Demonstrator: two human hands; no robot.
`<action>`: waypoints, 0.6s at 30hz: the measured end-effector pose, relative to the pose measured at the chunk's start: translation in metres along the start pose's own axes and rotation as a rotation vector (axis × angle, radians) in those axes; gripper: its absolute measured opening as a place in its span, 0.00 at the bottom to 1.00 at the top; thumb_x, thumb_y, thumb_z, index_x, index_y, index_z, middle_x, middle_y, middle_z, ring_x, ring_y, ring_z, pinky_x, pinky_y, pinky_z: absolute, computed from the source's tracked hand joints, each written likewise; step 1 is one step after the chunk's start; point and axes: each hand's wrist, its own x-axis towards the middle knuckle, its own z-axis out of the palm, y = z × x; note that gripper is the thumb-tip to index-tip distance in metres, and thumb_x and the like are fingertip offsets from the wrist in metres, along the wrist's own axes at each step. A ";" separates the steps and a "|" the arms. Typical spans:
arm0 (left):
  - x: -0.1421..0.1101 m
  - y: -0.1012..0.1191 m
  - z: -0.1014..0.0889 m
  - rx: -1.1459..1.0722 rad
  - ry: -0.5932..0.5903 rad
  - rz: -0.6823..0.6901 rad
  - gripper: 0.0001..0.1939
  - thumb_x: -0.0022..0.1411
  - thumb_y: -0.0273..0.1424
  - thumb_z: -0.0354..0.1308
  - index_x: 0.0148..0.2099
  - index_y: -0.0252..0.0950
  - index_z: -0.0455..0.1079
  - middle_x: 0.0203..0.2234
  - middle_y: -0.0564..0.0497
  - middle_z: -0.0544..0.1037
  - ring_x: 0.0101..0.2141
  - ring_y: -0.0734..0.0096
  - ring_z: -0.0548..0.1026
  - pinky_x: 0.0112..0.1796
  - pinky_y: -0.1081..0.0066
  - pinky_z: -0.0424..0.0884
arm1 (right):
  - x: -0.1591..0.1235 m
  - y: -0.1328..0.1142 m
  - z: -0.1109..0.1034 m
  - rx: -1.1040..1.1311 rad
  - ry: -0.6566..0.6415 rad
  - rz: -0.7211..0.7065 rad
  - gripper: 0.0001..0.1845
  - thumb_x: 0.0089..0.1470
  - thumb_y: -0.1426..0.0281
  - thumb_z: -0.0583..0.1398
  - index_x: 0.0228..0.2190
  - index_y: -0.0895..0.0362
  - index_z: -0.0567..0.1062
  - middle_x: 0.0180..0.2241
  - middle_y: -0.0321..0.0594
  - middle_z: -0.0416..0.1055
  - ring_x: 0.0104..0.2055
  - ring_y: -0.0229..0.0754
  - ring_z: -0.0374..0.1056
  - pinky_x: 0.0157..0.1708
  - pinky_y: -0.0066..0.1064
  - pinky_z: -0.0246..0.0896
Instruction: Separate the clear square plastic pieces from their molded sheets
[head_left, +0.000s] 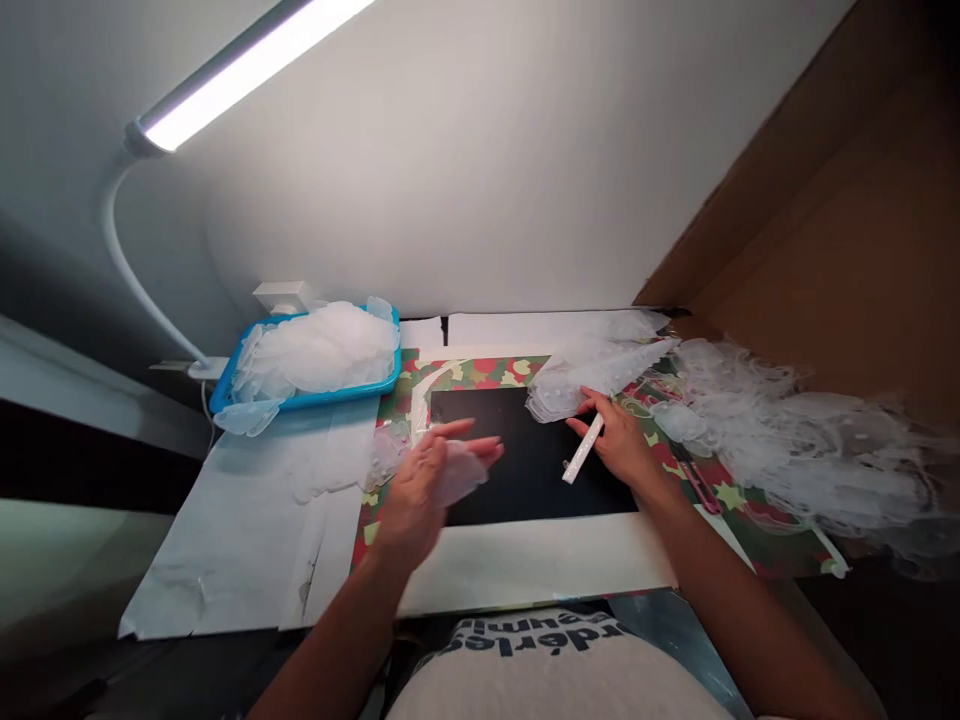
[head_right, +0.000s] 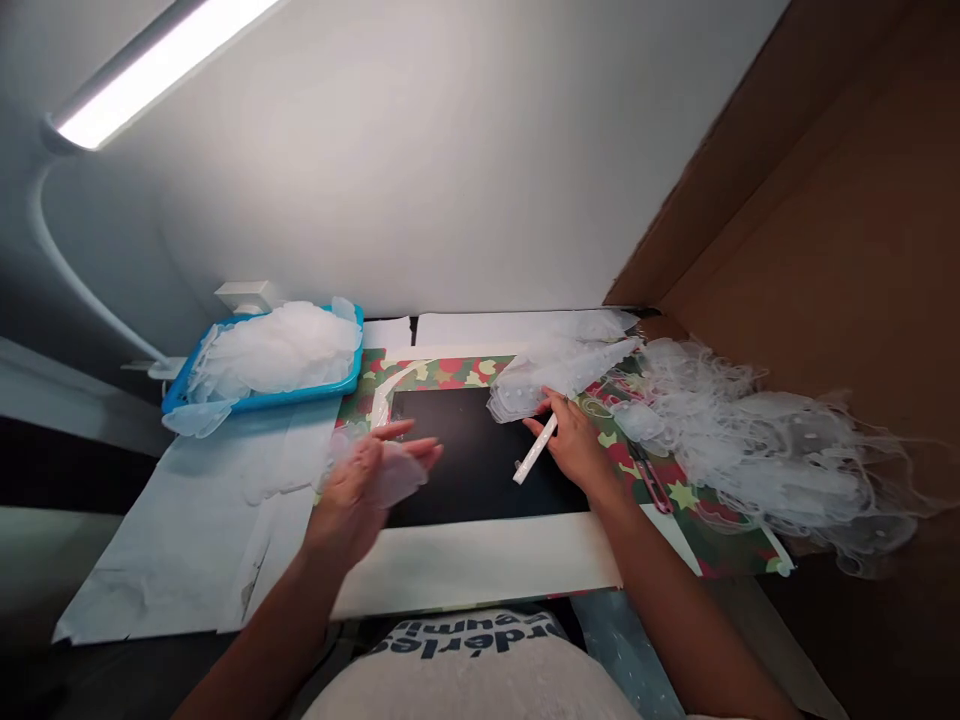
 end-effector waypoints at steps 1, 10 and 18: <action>0.000 0.005 -0.014 0.227 0.094 0.077 0.18 0.65 0.45 0.53 0.46 0.37 0.73 0.44 0.42 0.80 0.50 0.53 0.74 0.55 0.51 0.62 | 0.005 0.001 -0.005 0.006 0.032 0.023 0.20 0.59 0.59 0.55 0.50 0.56 0.69 0.43 0.47 0.74 0.47 0.52 0.69 0.49 0.45 0.63; 0.036 0.026 -0.102 1.651 0.368 0.650 0.18 0.63 0.38 0.51 0.49 0.37 0.75 0.55 0.37 0.68 0.59 0.44 0.60 0.56 0.42 0.56 | 0.058 0.019 -0.016 -0.230 -0.188 -0.064 0.22 0.49 0.62 0.67 0.46 0.56 0.75 0.52 0.50 0.71 0.56 0.56 0.63 0.53 0.46 0.57; 0.104 -0.012 0.005 0.832 -0.328 -0.047 0.33 0.62 0.56 0.44 0.47 0.35 0.74 0.44 0.42 0.78 0.46 0.55 0.74 0.49 0.58 0.68 | 0.020 -0.067 -0.030 0.094 -0.084 -0.116 0.11 0.58 0.66 0.61 0.41 0.57 0.78 0.36 0.43 0.77 0.39 0.43 0.71 0.42 0.31 0.64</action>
